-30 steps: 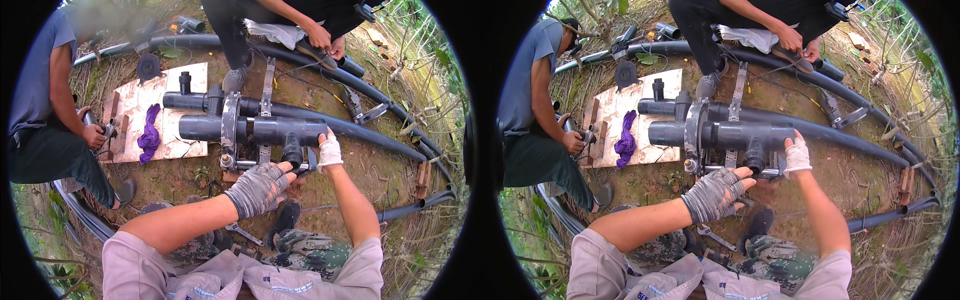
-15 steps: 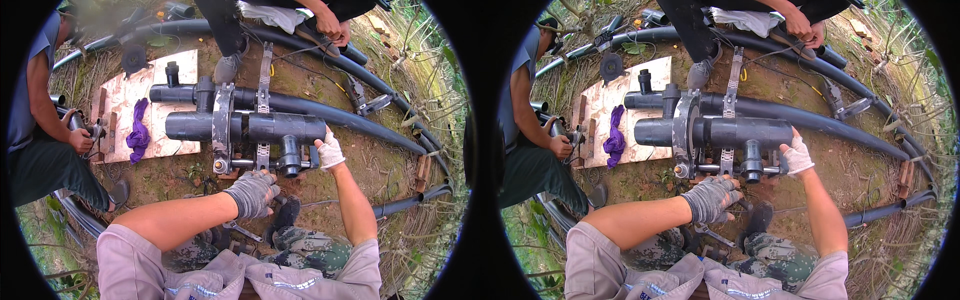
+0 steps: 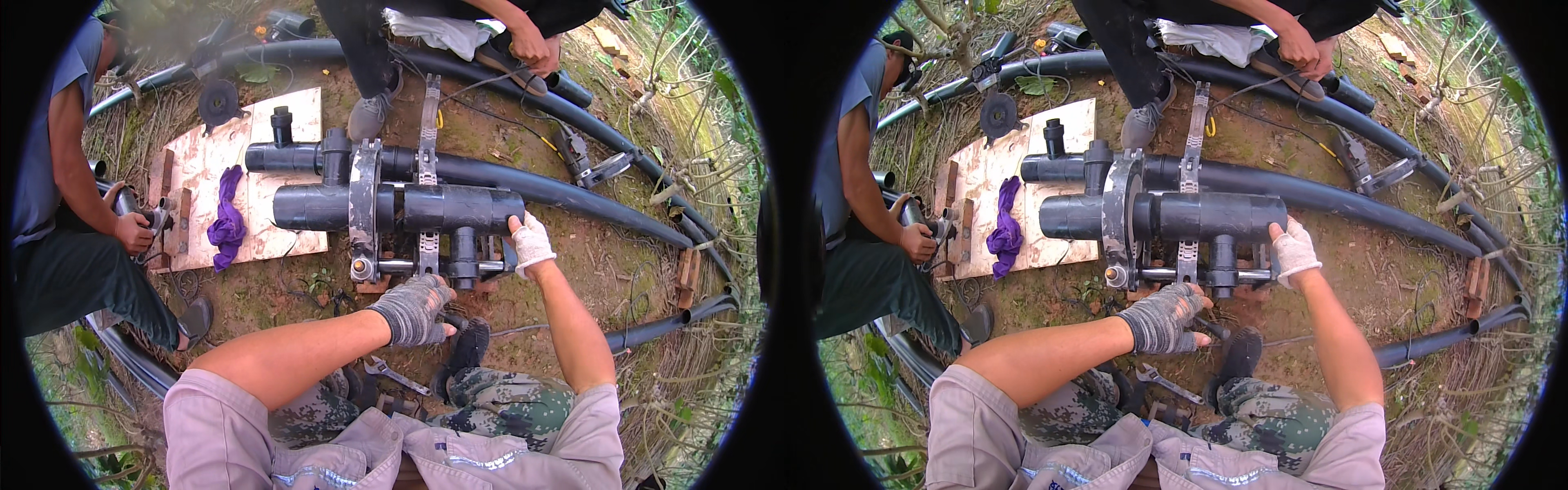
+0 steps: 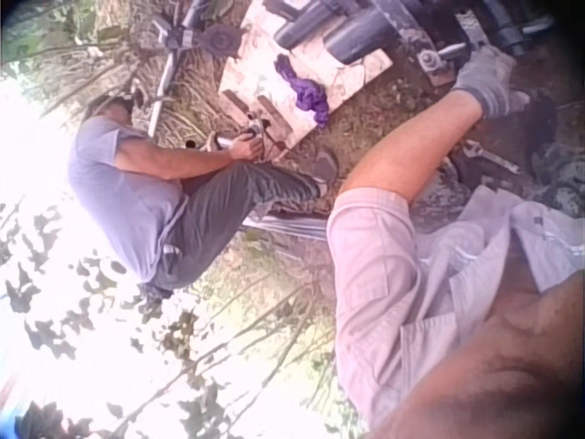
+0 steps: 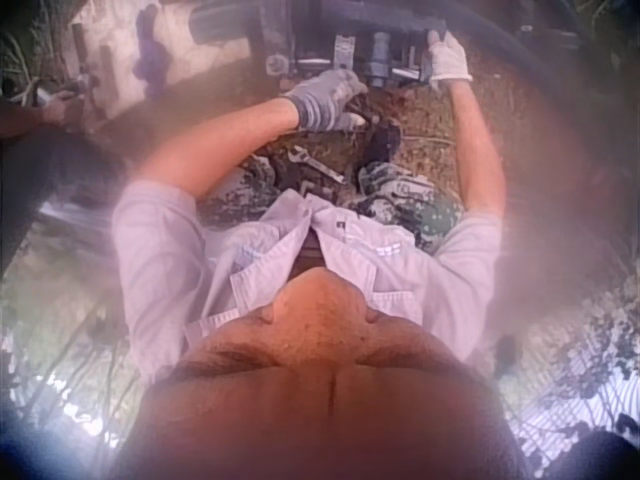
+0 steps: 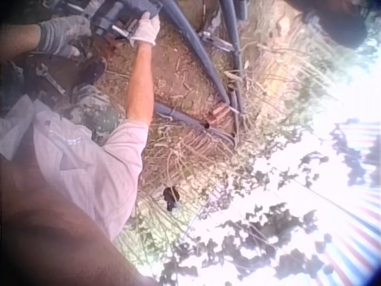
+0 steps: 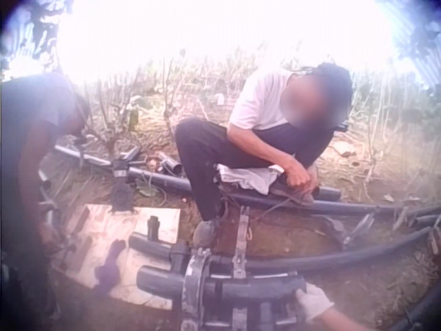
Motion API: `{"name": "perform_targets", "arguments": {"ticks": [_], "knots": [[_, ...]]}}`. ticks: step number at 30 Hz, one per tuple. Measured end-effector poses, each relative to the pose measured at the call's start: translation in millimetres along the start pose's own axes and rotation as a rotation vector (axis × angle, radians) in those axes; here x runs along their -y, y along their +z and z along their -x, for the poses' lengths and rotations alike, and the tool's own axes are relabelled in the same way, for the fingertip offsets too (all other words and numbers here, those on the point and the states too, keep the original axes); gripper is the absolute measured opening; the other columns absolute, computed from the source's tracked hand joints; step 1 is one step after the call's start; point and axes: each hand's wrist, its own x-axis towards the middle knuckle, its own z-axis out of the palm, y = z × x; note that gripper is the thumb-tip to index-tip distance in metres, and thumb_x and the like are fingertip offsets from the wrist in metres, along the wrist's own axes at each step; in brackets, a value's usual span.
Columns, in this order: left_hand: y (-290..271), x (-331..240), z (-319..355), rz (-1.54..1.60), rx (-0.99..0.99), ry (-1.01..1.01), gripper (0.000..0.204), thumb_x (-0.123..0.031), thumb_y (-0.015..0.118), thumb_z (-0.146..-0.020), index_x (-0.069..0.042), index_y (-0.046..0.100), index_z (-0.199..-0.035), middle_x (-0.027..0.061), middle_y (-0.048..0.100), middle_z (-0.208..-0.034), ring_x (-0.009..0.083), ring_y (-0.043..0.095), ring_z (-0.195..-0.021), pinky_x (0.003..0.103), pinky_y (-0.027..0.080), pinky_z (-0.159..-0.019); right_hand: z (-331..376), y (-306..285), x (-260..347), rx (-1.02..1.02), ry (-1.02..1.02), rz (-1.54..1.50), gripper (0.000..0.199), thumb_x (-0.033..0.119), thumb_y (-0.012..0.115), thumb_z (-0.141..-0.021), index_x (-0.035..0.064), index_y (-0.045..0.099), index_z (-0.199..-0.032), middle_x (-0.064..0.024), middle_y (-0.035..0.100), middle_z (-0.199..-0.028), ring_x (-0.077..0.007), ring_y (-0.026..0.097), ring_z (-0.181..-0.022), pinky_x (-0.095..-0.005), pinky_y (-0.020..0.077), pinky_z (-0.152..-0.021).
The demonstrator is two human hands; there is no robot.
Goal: The person assembles black plastic pipes using a pipe clamp tool and an adjustable wrench. They tighten the clamp around a pipe joint, reposition the tool, and continue securing the connection while another person works nearby.
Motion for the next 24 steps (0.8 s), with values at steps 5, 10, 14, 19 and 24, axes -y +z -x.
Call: {"name": "perform_targets", "arguments": {"ticks": [5, 10, 14, 19, 24], "knots": [[1.1, -1.0, -2.2, 0.016, 0.014, -0.002, 0.066, -0.041, 0.080, -0.082, 0.000, 0.064, -0.131, 0.0212, 0.061, -0.129, 0.0392, 0.057, -0.124, 0.043, 0.045, -0.109, -6.5, -12.8, -14.2, 0.074, -0.417, 0.201, 0.070, 0.009, 0.072, -0.093, 0.0003, 0.039, -0.154, -0.0083, 0.059, -0.136, -0.0162, 0.054, -0.122, -0.0295, 0.0398, -0.109], [-0.3, -2.1, -2.3, 0.002, 0.033, -0.001, 0.066, -0.041, 0.080, -0.082, 0.000, 0.064, -0.131, 0.0204, 0.062, -0.129, 0.0388, 0.057, -0.124, 0.043, 0.045, -0.109, 0.2, -9.5, -9.3, 0.145, -0.451, 0.227, 0.081, 0.011, 0.073, -0.090, 0.0011, 0.032, -0.158, -0.0069, 0.054, -0.141, -0.0168, 0.050, -0.126, -0.0285, 0.0354, -0.112], [1.6, -0.8, -1.7, -0.005, 0.024, -0.004, 0.064, -0.040, 0.081, -0.082, 0.000, 0.065, -0.130, 0.0201, 0.061, -0.127, 0.0388, 0.058, -0.123, 0.043, 0.045, -0.109, 1.0, -6.5, -6.4, 0.130, -0.525, 0.278, 0.085, 0.005, 0.074, -0.087, 0.0029, 0.030, -0.159, -0.0091, 0.052, -0.144, -0.0176, 0.049, -0.130, -0.0283, 0.0345, -0.113], [1.2, -2.6, -0.3, -0.023, 0.013, 0.002, 0.064, -0.039, 0.082, -0.082, 0.000, 0.064, -0.129, 0.0199, 0.060, -0.126, 0.0384, 0.059, -0.121, 0.044, 0.047, -0.107, 0.9, -10.2, -3.7, 0.158, -0.453, 0.274, 0.089, -0.009, 0.070, -0.083, 0.0046, 0.027, -0.160, -0.0128, 0.049, -0.150, -0.0190, 0.046, -0.136, -0.0289, 0.0327, -0.115], [1.4, 1.4, 0.4, -0.017, 0.031, 0.014, 0.065, -0.041, 0.080, -0.083, 0.001, 0.065, -0.130, 0.0197, 0.060, -0.130, 0.0376, 0.056, -0.125, 0.043, 0.044, -0.110, -0.1, -10.0, -4.4, 0.135, -0.494, 0.342, 0.087, 0.004, 0.073, -0.086, 0.0032, 0.028, -0.160, -0.0104, 0.053, -0.143, -0.0185, 0.049, -0.129, -0.0286, 0.0343, -0.113]]}}
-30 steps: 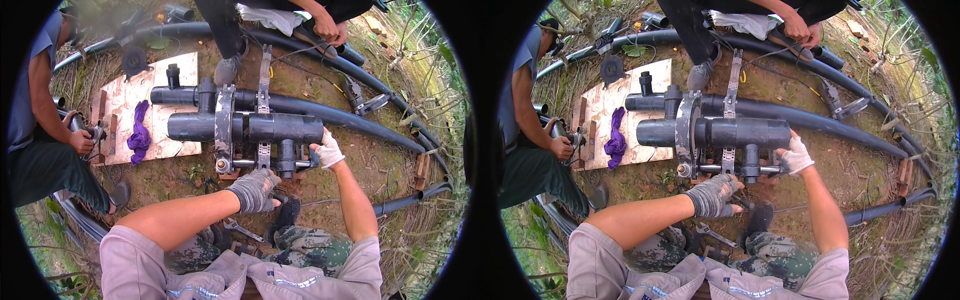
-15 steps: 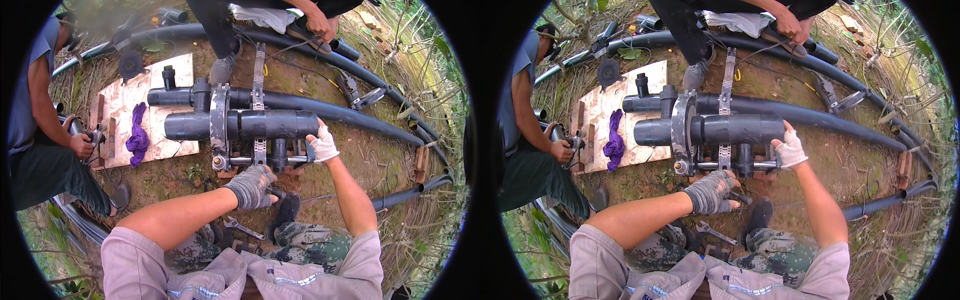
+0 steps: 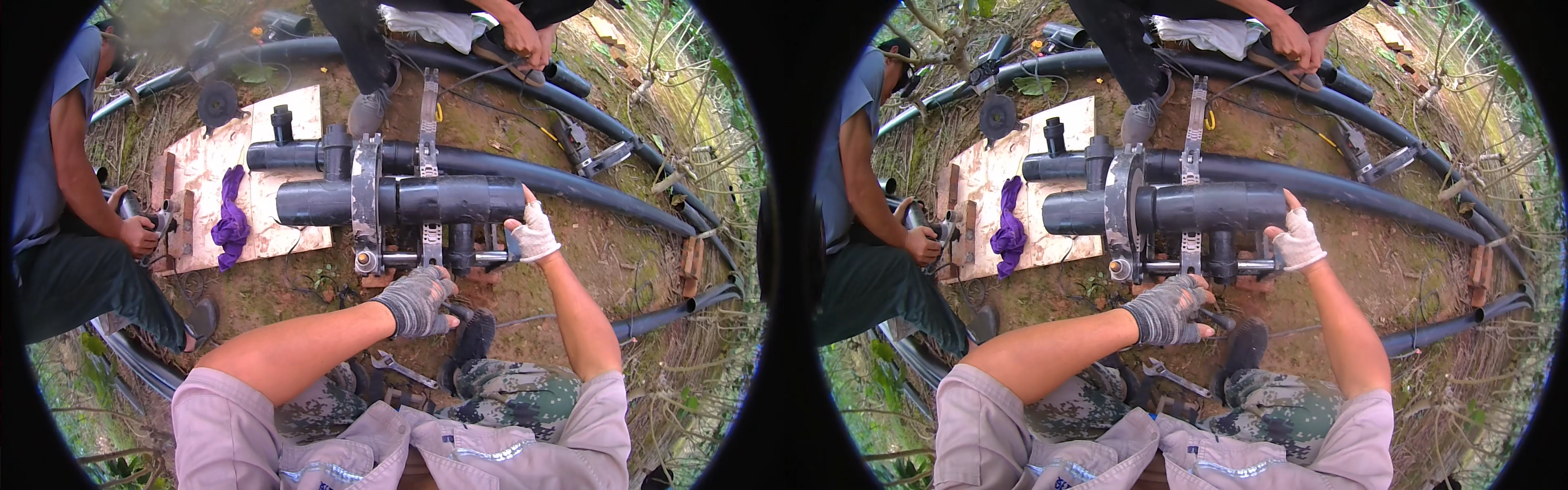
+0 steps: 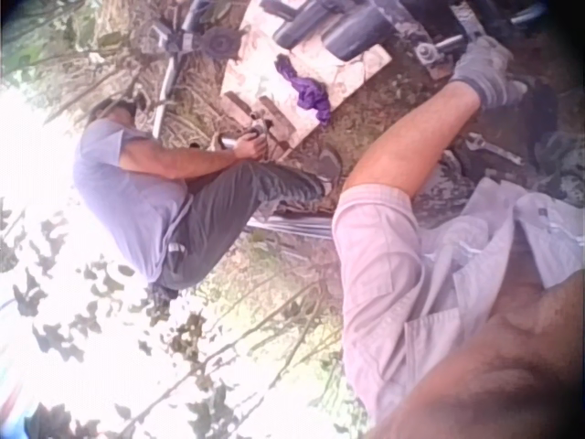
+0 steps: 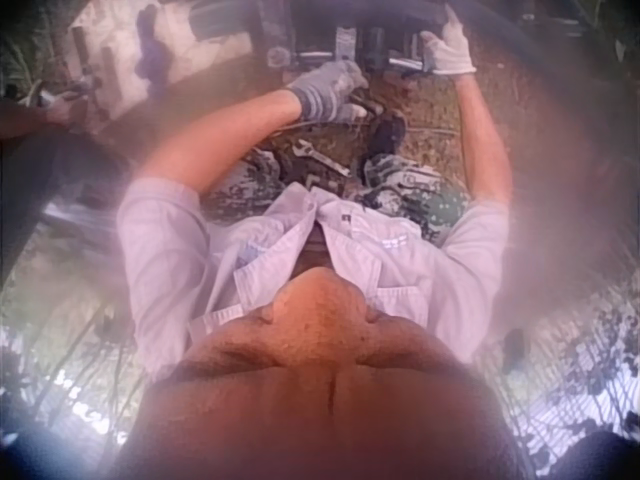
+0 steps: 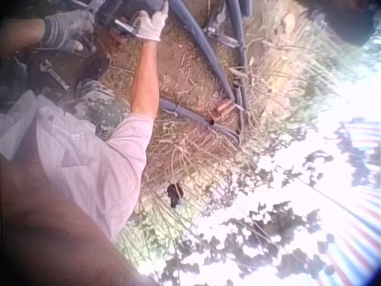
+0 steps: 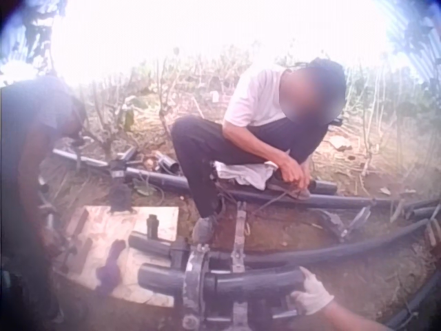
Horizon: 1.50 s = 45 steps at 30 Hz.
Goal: The person assembles black plastic pipes using a pipe clamp tool and an adjustable wrench. They tighten the clamp around a pipe joint, reposition the tool, and continue securing the connection while another person works nearby.
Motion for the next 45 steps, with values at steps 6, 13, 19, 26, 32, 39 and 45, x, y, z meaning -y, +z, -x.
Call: {"name": "perform_targets", "arguments": {"ticks": [6, 13, 19, 26, 32, 39, 45], "knots": [[-4.4, -3.3, 0.7, -0.017, 0.038, -0.020, 0.066, -0.042, 0.078, -0.084, 0.000, 0.065, -0.133, 0.0188, 0.059, -0.133, 0.0369, 0.054, -0.129, 0.042, 0.042, -0.112, 0.1, 1.7, 2.6, -0.020, -0.002, -0.052, 0.079, 0.007, 0.074, -0.087, 0.0027, 0.035, -0.155, -0.0089, 0.057, -0.135, -0.0174, 0.054, -0.119, -0.0294, 0.0405, -0.106], [2.9, 2.5, 0.6, 0.001, -0.015, 0.021, 0.062, -0.039, 0.081, -0.084, 0.002, 0.064, -0.128, 0.0212, 0.060, -0.126, 0.0387, 0.057, -0.122, 0.043, 0.046, -0.108, 0.2, -3.6, -9.6, 0.012, 0.160, -0.043, 0.030, 0.014, 0.066, -0.097, 0.0031, 0.063, -0.125, -0.0012, 0.066, -0.105, -0.0109, 0.055, -0.090, -0.0322, 0.0527, -0.080], [-1.4, -1.3, 0.8, 0.031, -0.036, -0.024, 0.057, -0.037, 0.080, -0.084, -0.001, 0.066, -0.125, 0.0197, 0.062, -0.122, 0.0371, 0.060, -0.119, 0.042, 0.047, -0.107, -1.8, 3.6, 13.4, -0.044, 0.310, -0.194, 0.029, 0.026, 0.065, -0.102, 0.0047, 0.064, -0.122, 0.0002, 0.066, -0.105, -0.0093, 0.054, -0.087, -0.0296, 0.0518, -0.073], [-15.2, -3.8, 0.6, 0.085, -0.105, -0.039, 0.045, -0.036, 0.078, -0.086, -0.003, 0.069, -0.115, 0.0199, 0.063, -0.116, 0.0359, 0.061, -0.114, 0.042, 0.048, -0.103, -1.4, 11.9, 33.5, -0.084, 0.501, -0.262, 0.030, 0.032, 0.064, -0.103, 0.0131, 0.060, -0.126, -0.0027, 0.065, -0.111, -0.0189, 0.061, -0.090, -0.0379, 0.0539, -0.073], [-21.7, -9.6, 3.1, 0.194, -0.171, -0.076, 0.040, -0.034, 0.076, -0.089, -0.004, 0.067, -0.115, 0.0207, 0.061, -0.114, 0.0352, 0.061, -0.113, 0.043, 0.048, -0.102, 4.3, 28.4, 26.5, -0.131, 0.585, -0.417, 0.037, 0.036, 0.059, -0.105, 0.0131, 0.056, -0.133, -0.0075, 0.064, -0.124, -0.0299, 0.067, -0.099, -0.0470, 0.0565, -0.084], [-17.6, -7.1, 3.7, 0.173, -0.208, -0.072, 0.039, -0.032, 0.080, -0.087, -0.006, 0.069, -0.114, 0.0183, 0.061, -0.113, 0.0347, 0.062, -0.110, 0.043, 0.050, -0.099, -4.6, 24.7, 44.2, -0.108, 0.648, -0.330, 0.042, 0.038, 0.059, -0.104, 0.0136, 0.053, -0.137, -0.0088, 0.061, -0.131, -0.0313, 0.067, -0.105, -0.0481, 0.0551, -0.089], [-21.2, -7.6, 7.2, 0.177, 0.002, -0.070, 0.047, -0.039, 0.076, -0.088, -0.004, 0.067, -0.117, 0.0222, 0.067, -0.111, 0.0375, 0.064, -0.112, 0.044, 0.050, -0.099, -6.7, 23.3, 38.8, -0.124, 0.661, -0.275, 0.041, 0.042, 0.060, -0.103, 0.0145, 0.053, -0.132, -0.0075, 0.061, -0.125, -0.0295, 0.068, -0.098, -0.0515, 0.0545, -0.084]]}}
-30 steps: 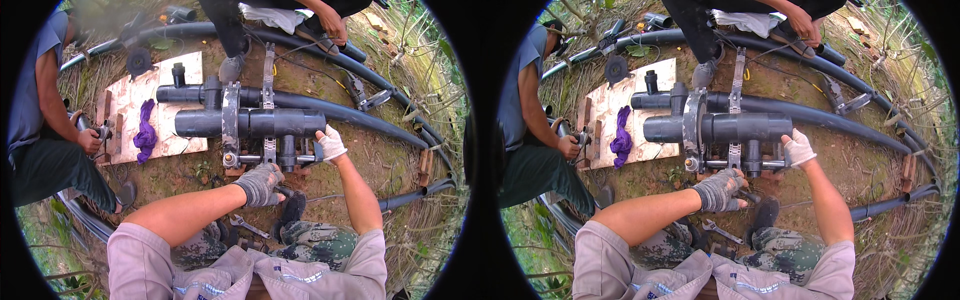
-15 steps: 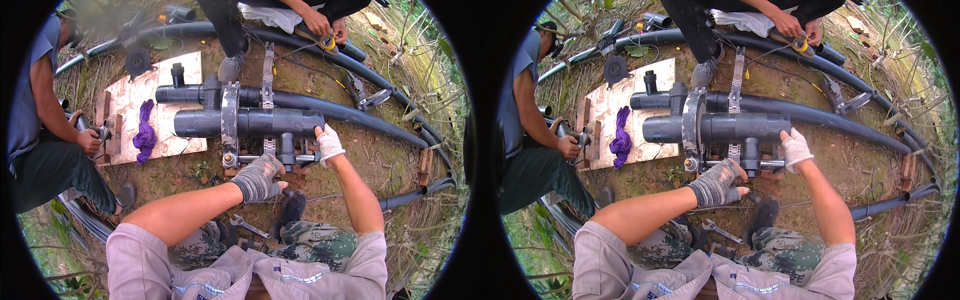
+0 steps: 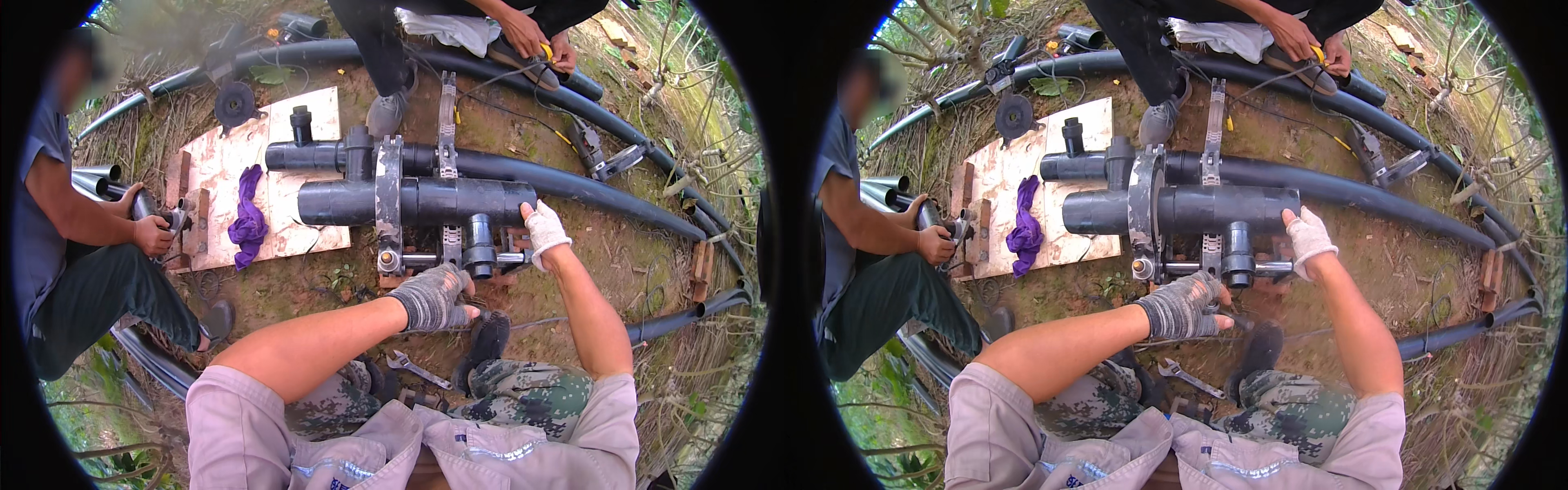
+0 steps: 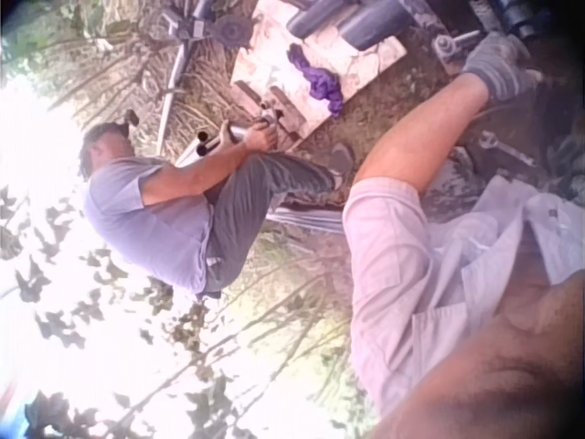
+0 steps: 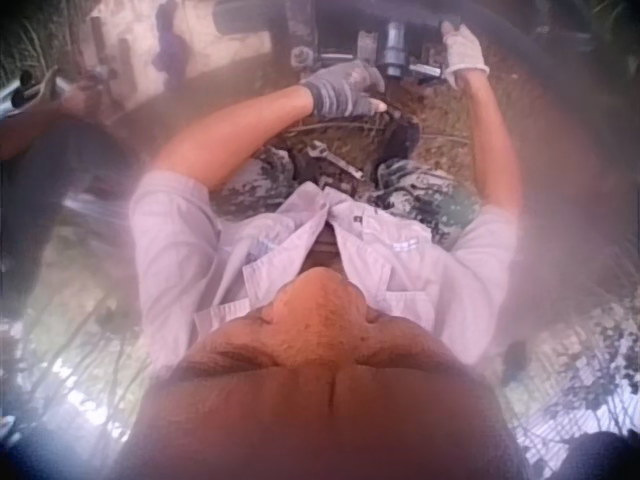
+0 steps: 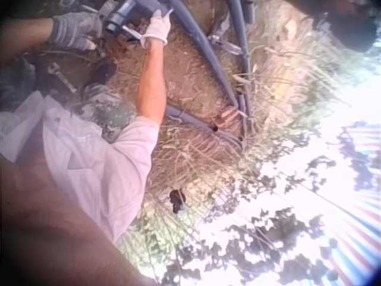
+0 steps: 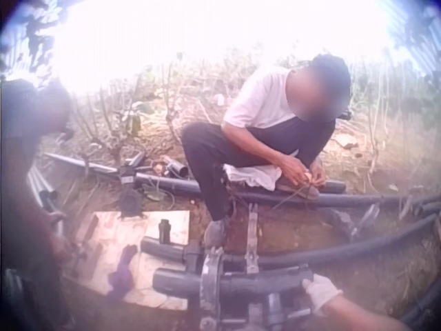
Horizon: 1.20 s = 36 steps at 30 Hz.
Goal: The person assembles black plastic pipes using a pipe clamp tool and an adjustable wrench. They tighten the clamp around a pipe joint, reposition the tool, and continue securing the connection while another person works nearby.
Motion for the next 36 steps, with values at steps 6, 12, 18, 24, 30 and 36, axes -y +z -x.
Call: {"name": "perform_targets", "arguments": {"ticks": [6, 12, 18, 24, 30, 36], "knots": [[0.5, -3.0, 9.3, -0.126, 0.307, -0.084, 0.061, -0.051, 0.072, -0.089, -0.004, 0.064, -0.127, 0.0227, 0.067, -0.122, 0.0384, 0.064, -0.118, 0.045, 0.050, -0.101, 1.4, 4.1, 3.7, 0.001, -0.001, 0.014, 0.041, 0.043, 0.060, -0.103, 0.0147, 0.053, -0.132, -0.0072, 0.061, -0.124, -0.0303, 0.067, -0.097, -0.0527, 0.0524, -0.084], [-9.6, -14.1, 10.0, -0.164, 0.361, -0.103, 0.062, -0.052, 0.070, -0.091, -0.005, 0.063, -0.130, 0.0221, 0.066, -0.124, 0.0384, 0.062, -0.121, 0.045, 0.048, -0.104, 2.2, 1.8, 5.2, -0.016, 0.035, -0.039, 0.041, 0.043, 0.062, -0.102, 0.0149, 0.055, -0.131, -0.0038, 0.061, -0.124, -0.0282, 0.065, -0.099, -0.0466, 0.0484, -0.084], [-28.3, -13.3, 13.9, -0.069, 0.285, -0.072, 0.060, -0.056, 0.072, -0.091, -0.006, 0.067, -0.125, 0.0209, 0.068, -0.121, 0.0366, 0.062, -0.121, 0.044, 0.048, -0.105, 10.2, 5.3, 10.1, 0.015, -0.009, -0.021, 0.048, 0.046, 0.063, -0.101, 0.0145, 0.051, -0.136, -0.0089, 0.062, -0.126, -0.0300, 0.068, -0.100, -0.0519, 0.0522, -0.085], [-21.0, -4.7, 8.7, -0.098, 0.357, -0.136, 0.061, -0.057, 0.070, -0.092, -0.007, 0.066, -0.126, 0.0213, 0.068, -0.123, 0.0381, 0.062, -0.121, 0.045, 0.048, -0.105, 9.2, 5.4, 7.3, 0.014, -0.014, -0.050, 0.039, 0.040, 0.061, -0.103, 0.0142, 0.054, -0.131, -0.0084, 0.064, -0.122, -0.0283, 0.068, -0.098, -0.0501, 0.0521, -0.085], [-23.6, -7.6, 8.3, -0.131, 0.370, -0.118, 0.064, -0.058, 0.069, -0.092, -0.006, 0.065, -0.128, 0.0217, 0.067, -0.125, 0.0385, 0.061, -0.122, 0.045, 0.047, -0.106, 5.9, 5.5, 1.9, 0.014, -0.022, -0.100, 0.031, 0.030, 0.064, -0.103, 0.0151, 0.060, -0.130, -0.0017, 0.066, -0.117, -0.0218, 0.065, -0.094, -0.0373, 0.0498, -0.075], [-21.4, -4.2, 7.3, -0.112, 0.254, -0.111, 0.060, -0.052, 0.072, -0.090, -0.004, 0.066, -0.126, 0.0233, 0.064, -0.125, 0.0388, 0.061, -0.122, 0.044, 0.048, -0.106, -9.3, -5.8, -21.4, 0.005, -0.126, -0.062, 0.025, 0.027, 0.063, -0.103, 0.0119, 0.064, -0.123, 0.0010, 0.065, -0.102, -0.0113, 0.055, -0.079, -0.0307, 0.0477, -0.068]]}}
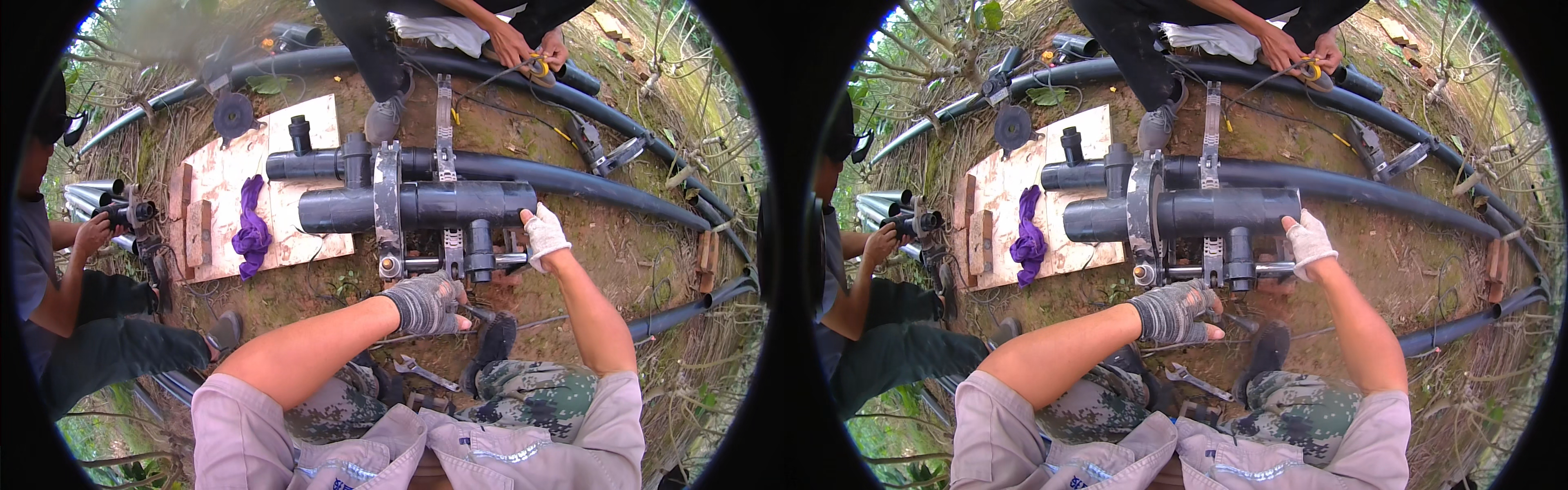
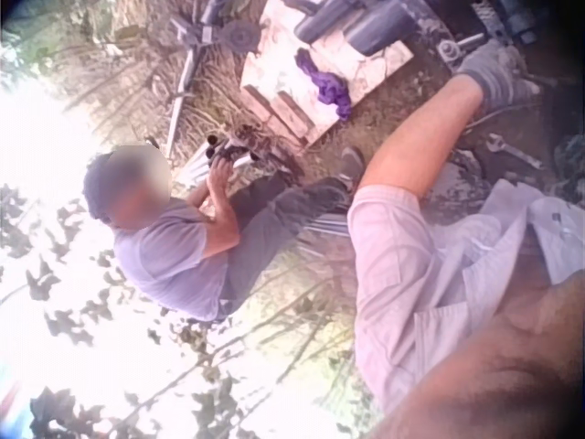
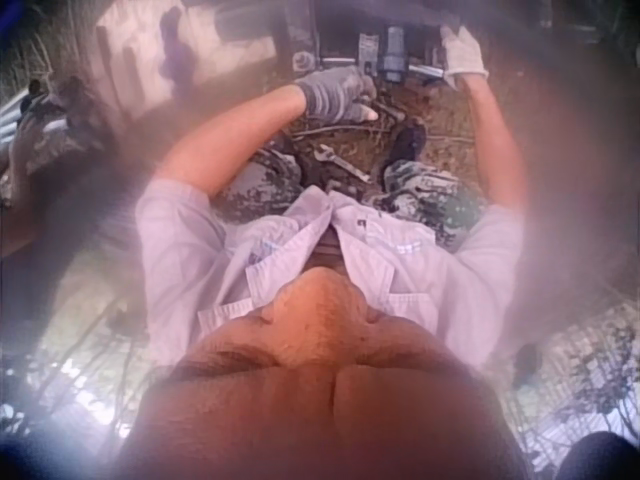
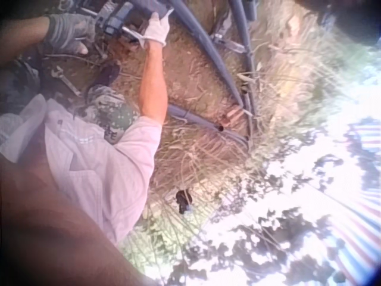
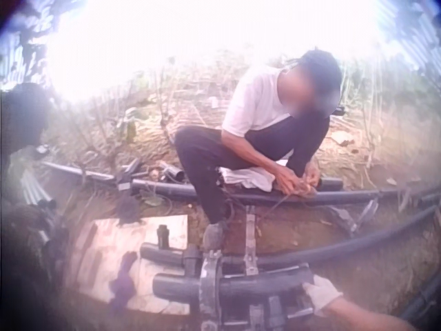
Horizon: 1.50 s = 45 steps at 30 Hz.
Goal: The person assembles black plastic pipes using a pipe clamp tool and an adjustable wrench. They tighten the clamp around a pipe joint, reposition the tool, and continue securing the connection while another person works nearby.
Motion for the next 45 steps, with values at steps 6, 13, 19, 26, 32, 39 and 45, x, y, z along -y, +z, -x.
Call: {"name": "perform_targets", "arguments": {"ticks": [6, 13, 19, 26, 32, 39, 45], "knots": [[7.8, 4.0, -3.1, -0.015, -0.028, 0.038, 0.062, -0.050, 0.074, -0.088, -0.005, 0.065, -0.129, 0.0222, 0.068, -0.120, 0.0378, 0.065, -0.116, 0.046, 0.050, -0.101, 5.7, 8.1, 10.2, -0.048, 0.027, 0.014, 0.023, 0.025, 0.064, -0.102, 0.0112, 0.065, -0.121, 0.0032, 0.063, -0.093, -0.0080, 0.050, -0.069, -0.0270, 0.0433, -0.060], [0.6, -4.8, -1.8, -0.020, 0.059, -0.013, 0.063, -0.057, 0.070, -0.091, -0.007, 0.065, -0.130, 0.0227, 0.067, -0.125, 0.0388, 0.061, -0.124, 0.045, 0.047, -0.107, -1.2, -0.7, 0.7, 0.010, -0.084, 0.131, 0.023, 0.029, 0.063, -0.103, 0.0153, 0.059, -0.122, -0.0004, 0.064, -0.105, -0.0173, 0.061, -0.088, -0.0389, 0.0501, -0.069], [-3.8, -6.2, 2.8, -0.048, 0.059, -0.018, 0.065, -0.059, 0.070, -0.091, -0.007, 0.066, -0.129, 0.0222, 0.067, -0.124, 0.0388, 0.061, -0.125, 0.044, 0.047, -0.108, 5.8, 9.0, 11.4, -0.056, -0.064, 0.149, 0.021, 0.028, 0.064, -0.102, 0.0112, 0.061, -0.116, 0.0010, 0.064, -0.094, -0.0126, 0.059, -0.076, -0.0301, 0.0459, -0.061], [-95.8, -26.3, 10.7, 0.305, -0.238, 0.129, 0.042, -0.038, 0.073, -0.096, -0.003, 0.069, -0.120, 0.0091, 0.074, -0.105, 0.0192, 0.070, -0.101, 0.034, 0.057, -0.092, -4.4, 5.8, 0.0, -0.069, -0.108, 0.207, 0.020, 0.026, 0.064, -0.102, 0.0102, 0.063, -0.114, 0.0031, 0.058, -0.085, -0.0091, 0.048, -0.066, -0.0286, 0.0433, -0.059], [-201.9, 9.2, -62.8, 0.030, -0.646, -0.061, 0.046, -0.043, 0.073, -0.095, -0.004, 0.069, -0.120, 0.0096, 0.075, -0.103, 0.0205, 0.070, -0.101, 0.034, 0.056, -0.090, 4.9, 14.3, 3.3, -0.078, -0.136, 0.068, 0.016, 0.021, 0.065, -0.101, 0.0102, 0.061, -0.112, 0.0023, 0.059, -0.086, -0.0088, 0.048, -0.065, -0.0273, 0.0419, -0.058], [-248.9, 58.2, -149.4, -0.331, -0.618, -0.153, 0.057, -0.058, 0.070, -0.090, -0.005, 0.077, -0.111, 0.0186, 0.075, -0.109, 0.0321, 0.071, -0.105, 0.042, 0.053, -0.097, 5.7, 3.9, -3.5, -0.030, -0.148, 0.221, 0.015, 0.021, 0.063, -0.103, 0.0082, 0.060, -0.111, 0.0019, 0.060, -0.088, -0.0084, 0.051, -0.067, -0.0264, 0.0450, -0.061], [-269.5, 69.3, -197.3, -0.519, -0.480, -0.268, 0.063, -0.055, 0.073, -0.088, -0.001, 0.070, -0.120, 0.0228, 0.073, -0.115, 0.0330, 0.069, -0.113, 0.040, 0.052, -0.100, 13.3, -1.5, -0.5, -0.049, -0.083, 0.322, 0.034, 0.024, 0.067, -0.098, -0.0016, 0.063, -0.120, -0.0126, 0.069, -0.095, -0.0190, 0.060, -0.083, -0.0350, 0.0509, -0.079]]}}
